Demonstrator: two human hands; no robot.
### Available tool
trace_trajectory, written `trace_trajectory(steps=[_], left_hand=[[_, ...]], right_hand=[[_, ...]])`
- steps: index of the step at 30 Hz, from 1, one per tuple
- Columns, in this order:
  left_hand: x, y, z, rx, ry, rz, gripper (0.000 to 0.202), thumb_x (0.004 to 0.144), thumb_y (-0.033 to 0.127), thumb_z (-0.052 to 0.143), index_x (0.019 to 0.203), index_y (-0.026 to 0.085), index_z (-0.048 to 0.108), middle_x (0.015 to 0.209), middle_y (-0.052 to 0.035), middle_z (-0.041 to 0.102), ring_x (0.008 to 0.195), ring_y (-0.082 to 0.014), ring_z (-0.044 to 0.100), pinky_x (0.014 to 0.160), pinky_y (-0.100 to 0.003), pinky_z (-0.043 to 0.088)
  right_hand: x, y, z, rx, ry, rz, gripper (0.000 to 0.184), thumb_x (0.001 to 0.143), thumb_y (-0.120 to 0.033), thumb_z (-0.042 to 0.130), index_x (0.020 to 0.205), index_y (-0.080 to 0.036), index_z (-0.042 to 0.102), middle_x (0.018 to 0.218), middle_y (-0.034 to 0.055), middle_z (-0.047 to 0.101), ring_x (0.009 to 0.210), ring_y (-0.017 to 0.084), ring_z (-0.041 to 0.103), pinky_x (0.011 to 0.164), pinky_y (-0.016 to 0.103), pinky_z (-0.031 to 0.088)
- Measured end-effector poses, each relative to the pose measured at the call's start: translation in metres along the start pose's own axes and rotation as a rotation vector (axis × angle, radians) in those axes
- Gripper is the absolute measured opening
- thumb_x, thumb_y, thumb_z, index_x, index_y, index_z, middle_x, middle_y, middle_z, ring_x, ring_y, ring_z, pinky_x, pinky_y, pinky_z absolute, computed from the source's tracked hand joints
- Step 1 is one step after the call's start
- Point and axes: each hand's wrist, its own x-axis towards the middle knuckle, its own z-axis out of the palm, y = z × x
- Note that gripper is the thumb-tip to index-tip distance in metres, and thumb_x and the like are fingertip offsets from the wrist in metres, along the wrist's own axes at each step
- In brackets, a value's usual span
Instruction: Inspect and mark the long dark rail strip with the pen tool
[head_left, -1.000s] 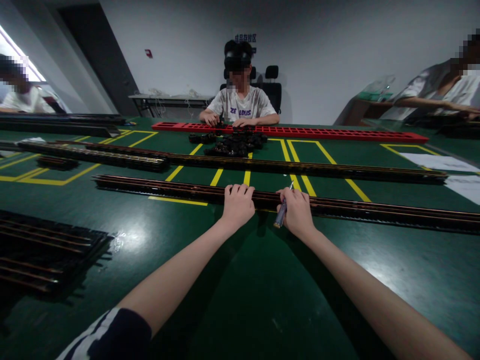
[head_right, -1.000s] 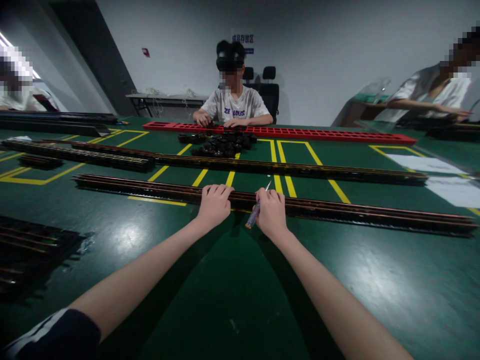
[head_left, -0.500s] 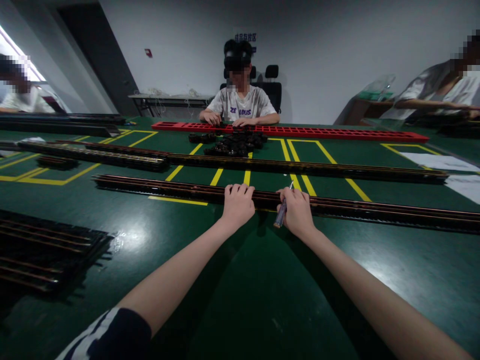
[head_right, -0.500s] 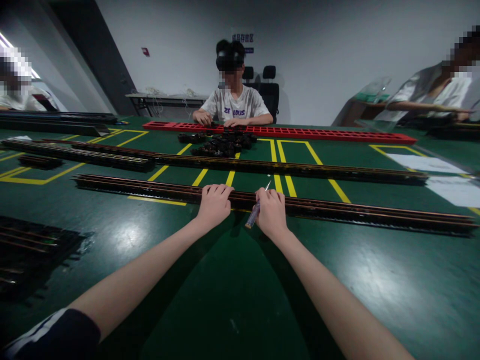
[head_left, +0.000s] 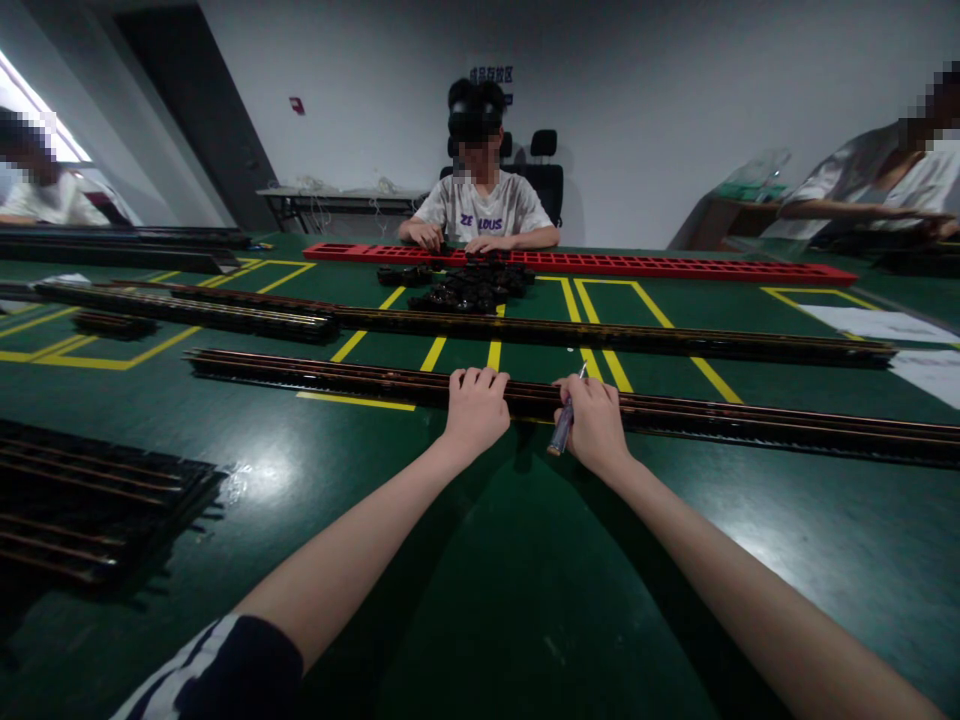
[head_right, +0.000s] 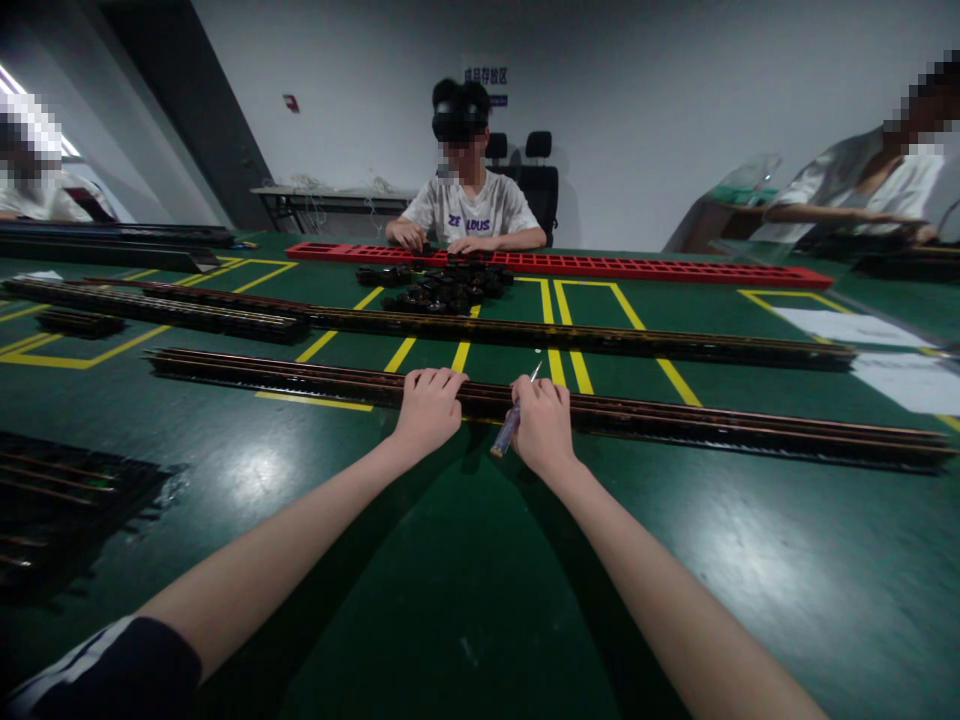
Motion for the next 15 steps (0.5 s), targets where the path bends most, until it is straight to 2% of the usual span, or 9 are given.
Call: trace_trajectory(steps=[9,15], left_hand=[[0.0004,0.0007,-0.0013,-0.005,-0.011,-0.002,0.034,0.086,0.017,0.039,0.112,0.016,0.06,0.115,-0.0092,0.064,0.107,-0.0244,0.054,0.099,-0.046,0.035],[0.0001,-0.0007,0.0023,0.028,0.023,0.009,0.032,0.086,0.018,0.04,0.111,0.015,0.06,0.112,-0.009,0.065,0.105,-0.025,0.054,0.096,-0.046,0.036]], right_hand=[[-0.0004,0.0009,0.0012,-0.013,-0.002,-0.003,0.018,0.07,-0.009,0.048,0.078,-0.023,0.039,0.087,0.0084,0.064,0.081,0.026,0.053,0.081,0.039,0.036],[0.0004,0.0026,0.0023,-0.021,-0.009,-0.006,0.018,0.069,-0.01,0.048,0.078,-0.022,0.039,0.085,0.0086,0.064,0.083,0.026,0.052,0.08,0.038,0.035]])
